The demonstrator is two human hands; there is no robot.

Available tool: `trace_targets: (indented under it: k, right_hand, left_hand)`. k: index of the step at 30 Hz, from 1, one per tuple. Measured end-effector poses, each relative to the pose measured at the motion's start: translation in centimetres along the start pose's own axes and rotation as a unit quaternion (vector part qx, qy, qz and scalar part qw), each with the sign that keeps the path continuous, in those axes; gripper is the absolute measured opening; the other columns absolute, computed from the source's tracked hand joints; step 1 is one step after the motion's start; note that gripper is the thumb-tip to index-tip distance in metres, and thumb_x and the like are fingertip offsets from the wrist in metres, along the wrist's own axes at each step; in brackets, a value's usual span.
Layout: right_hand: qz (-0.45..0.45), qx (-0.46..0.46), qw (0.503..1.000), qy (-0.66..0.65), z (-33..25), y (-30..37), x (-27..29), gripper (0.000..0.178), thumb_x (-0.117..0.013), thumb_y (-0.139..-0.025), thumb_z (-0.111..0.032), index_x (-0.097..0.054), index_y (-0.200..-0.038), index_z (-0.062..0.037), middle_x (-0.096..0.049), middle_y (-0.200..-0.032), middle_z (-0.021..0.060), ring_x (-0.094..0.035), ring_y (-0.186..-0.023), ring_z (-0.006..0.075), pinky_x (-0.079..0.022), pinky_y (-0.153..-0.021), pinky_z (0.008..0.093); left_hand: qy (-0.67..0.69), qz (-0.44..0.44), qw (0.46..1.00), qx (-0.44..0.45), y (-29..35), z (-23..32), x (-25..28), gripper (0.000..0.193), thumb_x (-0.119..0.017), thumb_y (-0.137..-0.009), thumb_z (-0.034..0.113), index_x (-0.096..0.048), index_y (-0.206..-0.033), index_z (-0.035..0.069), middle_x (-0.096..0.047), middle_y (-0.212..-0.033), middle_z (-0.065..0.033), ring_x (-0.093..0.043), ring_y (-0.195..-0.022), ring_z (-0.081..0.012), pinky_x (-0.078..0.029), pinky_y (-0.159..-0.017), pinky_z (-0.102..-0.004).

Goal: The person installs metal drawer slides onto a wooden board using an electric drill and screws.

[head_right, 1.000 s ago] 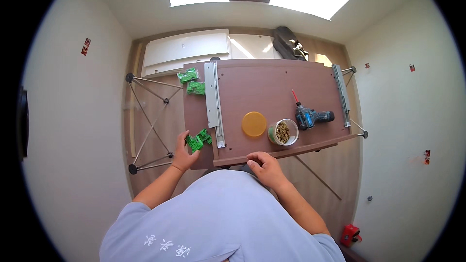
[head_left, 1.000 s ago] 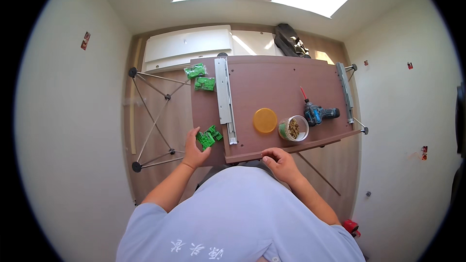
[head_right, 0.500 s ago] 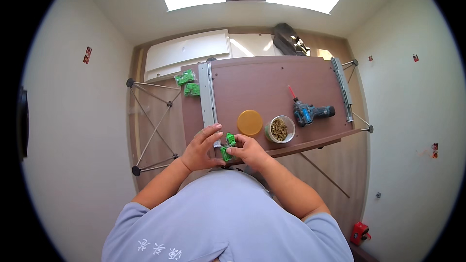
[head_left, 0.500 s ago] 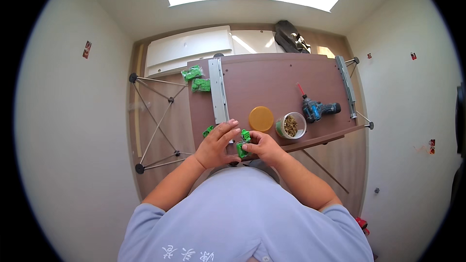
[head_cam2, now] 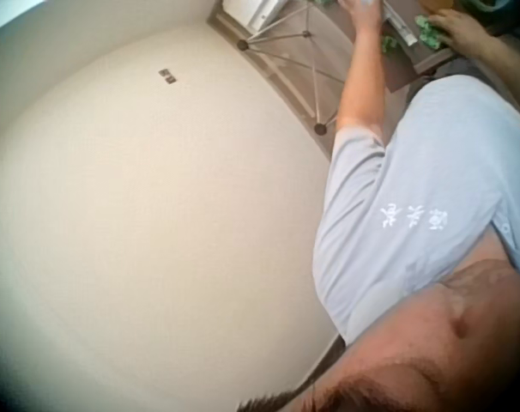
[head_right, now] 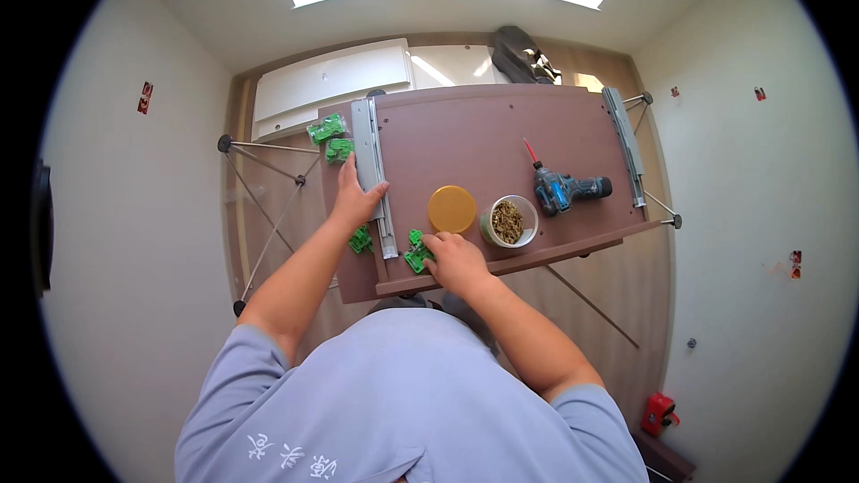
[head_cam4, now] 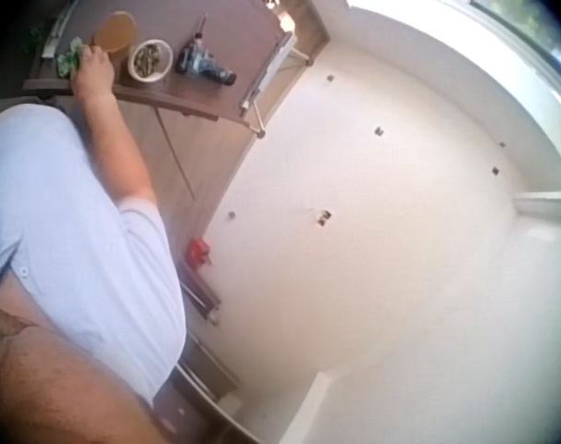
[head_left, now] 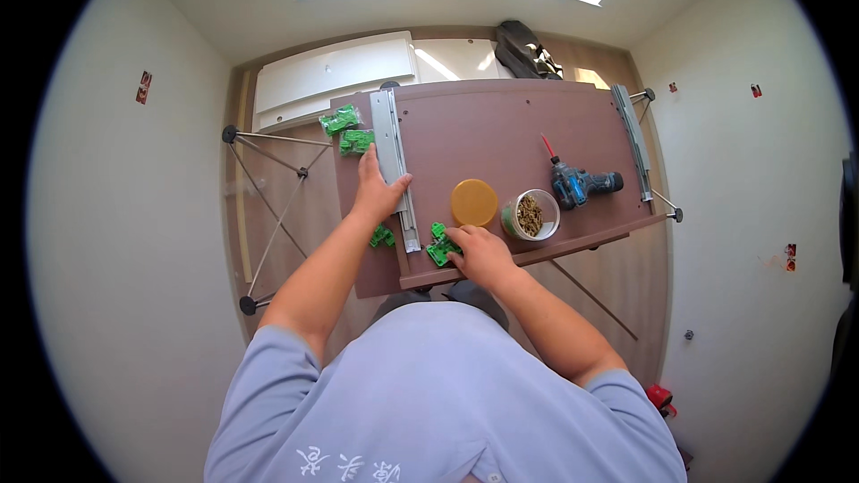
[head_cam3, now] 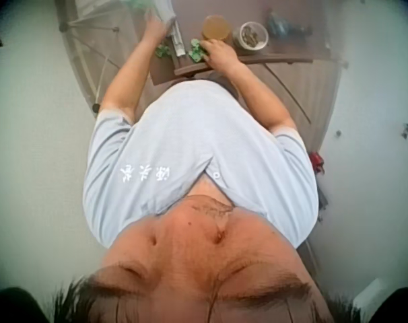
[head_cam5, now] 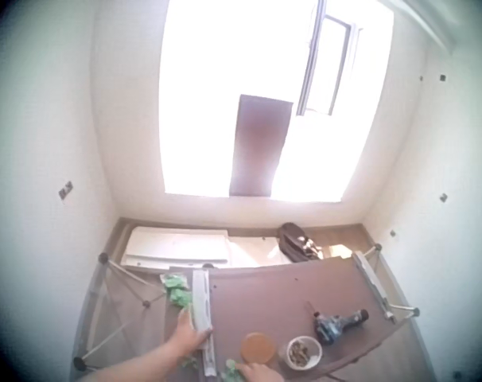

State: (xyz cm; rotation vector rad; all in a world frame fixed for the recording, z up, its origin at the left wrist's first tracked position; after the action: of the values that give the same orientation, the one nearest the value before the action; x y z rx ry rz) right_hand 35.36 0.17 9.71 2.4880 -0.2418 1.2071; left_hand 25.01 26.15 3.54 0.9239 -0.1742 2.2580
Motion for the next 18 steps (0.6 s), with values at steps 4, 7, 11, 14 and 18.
trace_targets:
  k: [4, 7, 11, 14, 18]
  right_hand:
    - [-0.033, 0.028, 0.999, -0.032, 0.8, -1.5, -0.5, 0.043, -0.081, -0.089, -0.022, -0.072, -0.131, -0.0131, -0.070, -0.118, 0.0148, -0.069, -0.117, 0.0357, -0.057, -0.099, 0.0475]
    - [-0.075, 0.016, 0.996, -0.042, 0.3, -2.3, -0.2, 0.044, -0.081, -0.088, -0.021, -0.072, -0.130, -0.0142, -0.070, -0.119, 0.0148, -0.069, -0.115, 0.0361, -0.057, -0.099, 0.0478]
    - [-0.075, -0.008, 0.994, -0.074, 0.4, -2.9, -0.8, 0.043, -0.082, -0.088, -0.023, -0.072, -0.129, -0.0140, -0.070, -0.119, 0.0149, -0.070, -0.114, 0.0364, -0.057, -0.100, 0.0479]
    - [-0.065, -0.018, 0.993, -0.096, 0.3, -2.2, -1.0, 0.042, -0.083, -0.088, -0.024, -0.072, -0.128, -0.0136, -0.070, -0.119, 0.0151, -0.070, -0.113, 0.0361, -0.056, -0.099, 0.0471]
    - [-0.055, -0.020, 0.992, -0.115, 0.7, -2.1, -1.1, 0.041, -0.083, -0.089, -0.024, -0.072, -0.127, -0.0134, -0.070, -0.118, 0.0147, -0.070, -0.111, 0.0351, -0.057, -0.098, 0.0464]
  left_hand:
    - [0.055, -0.053, 0.993, 0.088, -0.4, 1.3, -0.5, 0.108, -0.080, -0.096, 0.037, -0.011, -0.171, 0.001, -0.035, -0.167, -0.0334, -0.042, -0.153, -0.0453, -0.037, -0.126, -0.0451]
    - [0.087, -0.008, 0.995, 0.054, -1.1, -0.3, -1.2, 0.109, -0.079, -0.096, 0.036, -0.009, -0.171, 0.001, -0.041, -0.164, -0.0338, -0.046, -0.150, -0.0450, -0.038, -0.125, -0.0448]
    - [0.065, -0.002, 0.996, 0.053, -2.0, -0.4, -1.3, 0.111, -0.079, -0.096, 0.036, -0.007, -0.172, 0.003, -0.033, -0.169, -0.0327, -0.042, -0.153, -0.0462, -0.039, -0.125, -0.0465]
    - [-0.010, 0.003, 1.000, 0.029, -0.3, 0.9, -1.2, 0.111, -0.080, -0.094, 0.039, -0.008, -0.174, 0.011, -0.020, -0.175, -0.0304, -0.038, -0.155, -0.0473, -0.040, -0.124, -0.0486]
    - [-0.100, -0.060, 0.993, 0.012, 2.6, 3.9, 0.0, 0.109, -0.079, -0.092, 0.037, -0.011, -0.175, 0.021, -0.001, -0.179, -0.0270, -0.034, -0.157, -0.0489, -0.044, -0.122, -0.0505]
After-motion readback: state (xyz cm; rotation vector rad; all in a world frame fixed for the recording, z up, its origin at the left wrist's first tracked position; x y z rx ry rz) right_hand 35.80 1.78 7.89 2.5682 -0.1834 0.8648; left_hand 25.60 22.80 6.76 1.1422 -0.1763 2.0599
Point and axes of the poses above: each hand's wrist, its own y-axis away from the middle knuckle, its own x-axis out of the back of the hand, z = x × y, the point moved 2 cm from there along -y, towards the middle knuckle
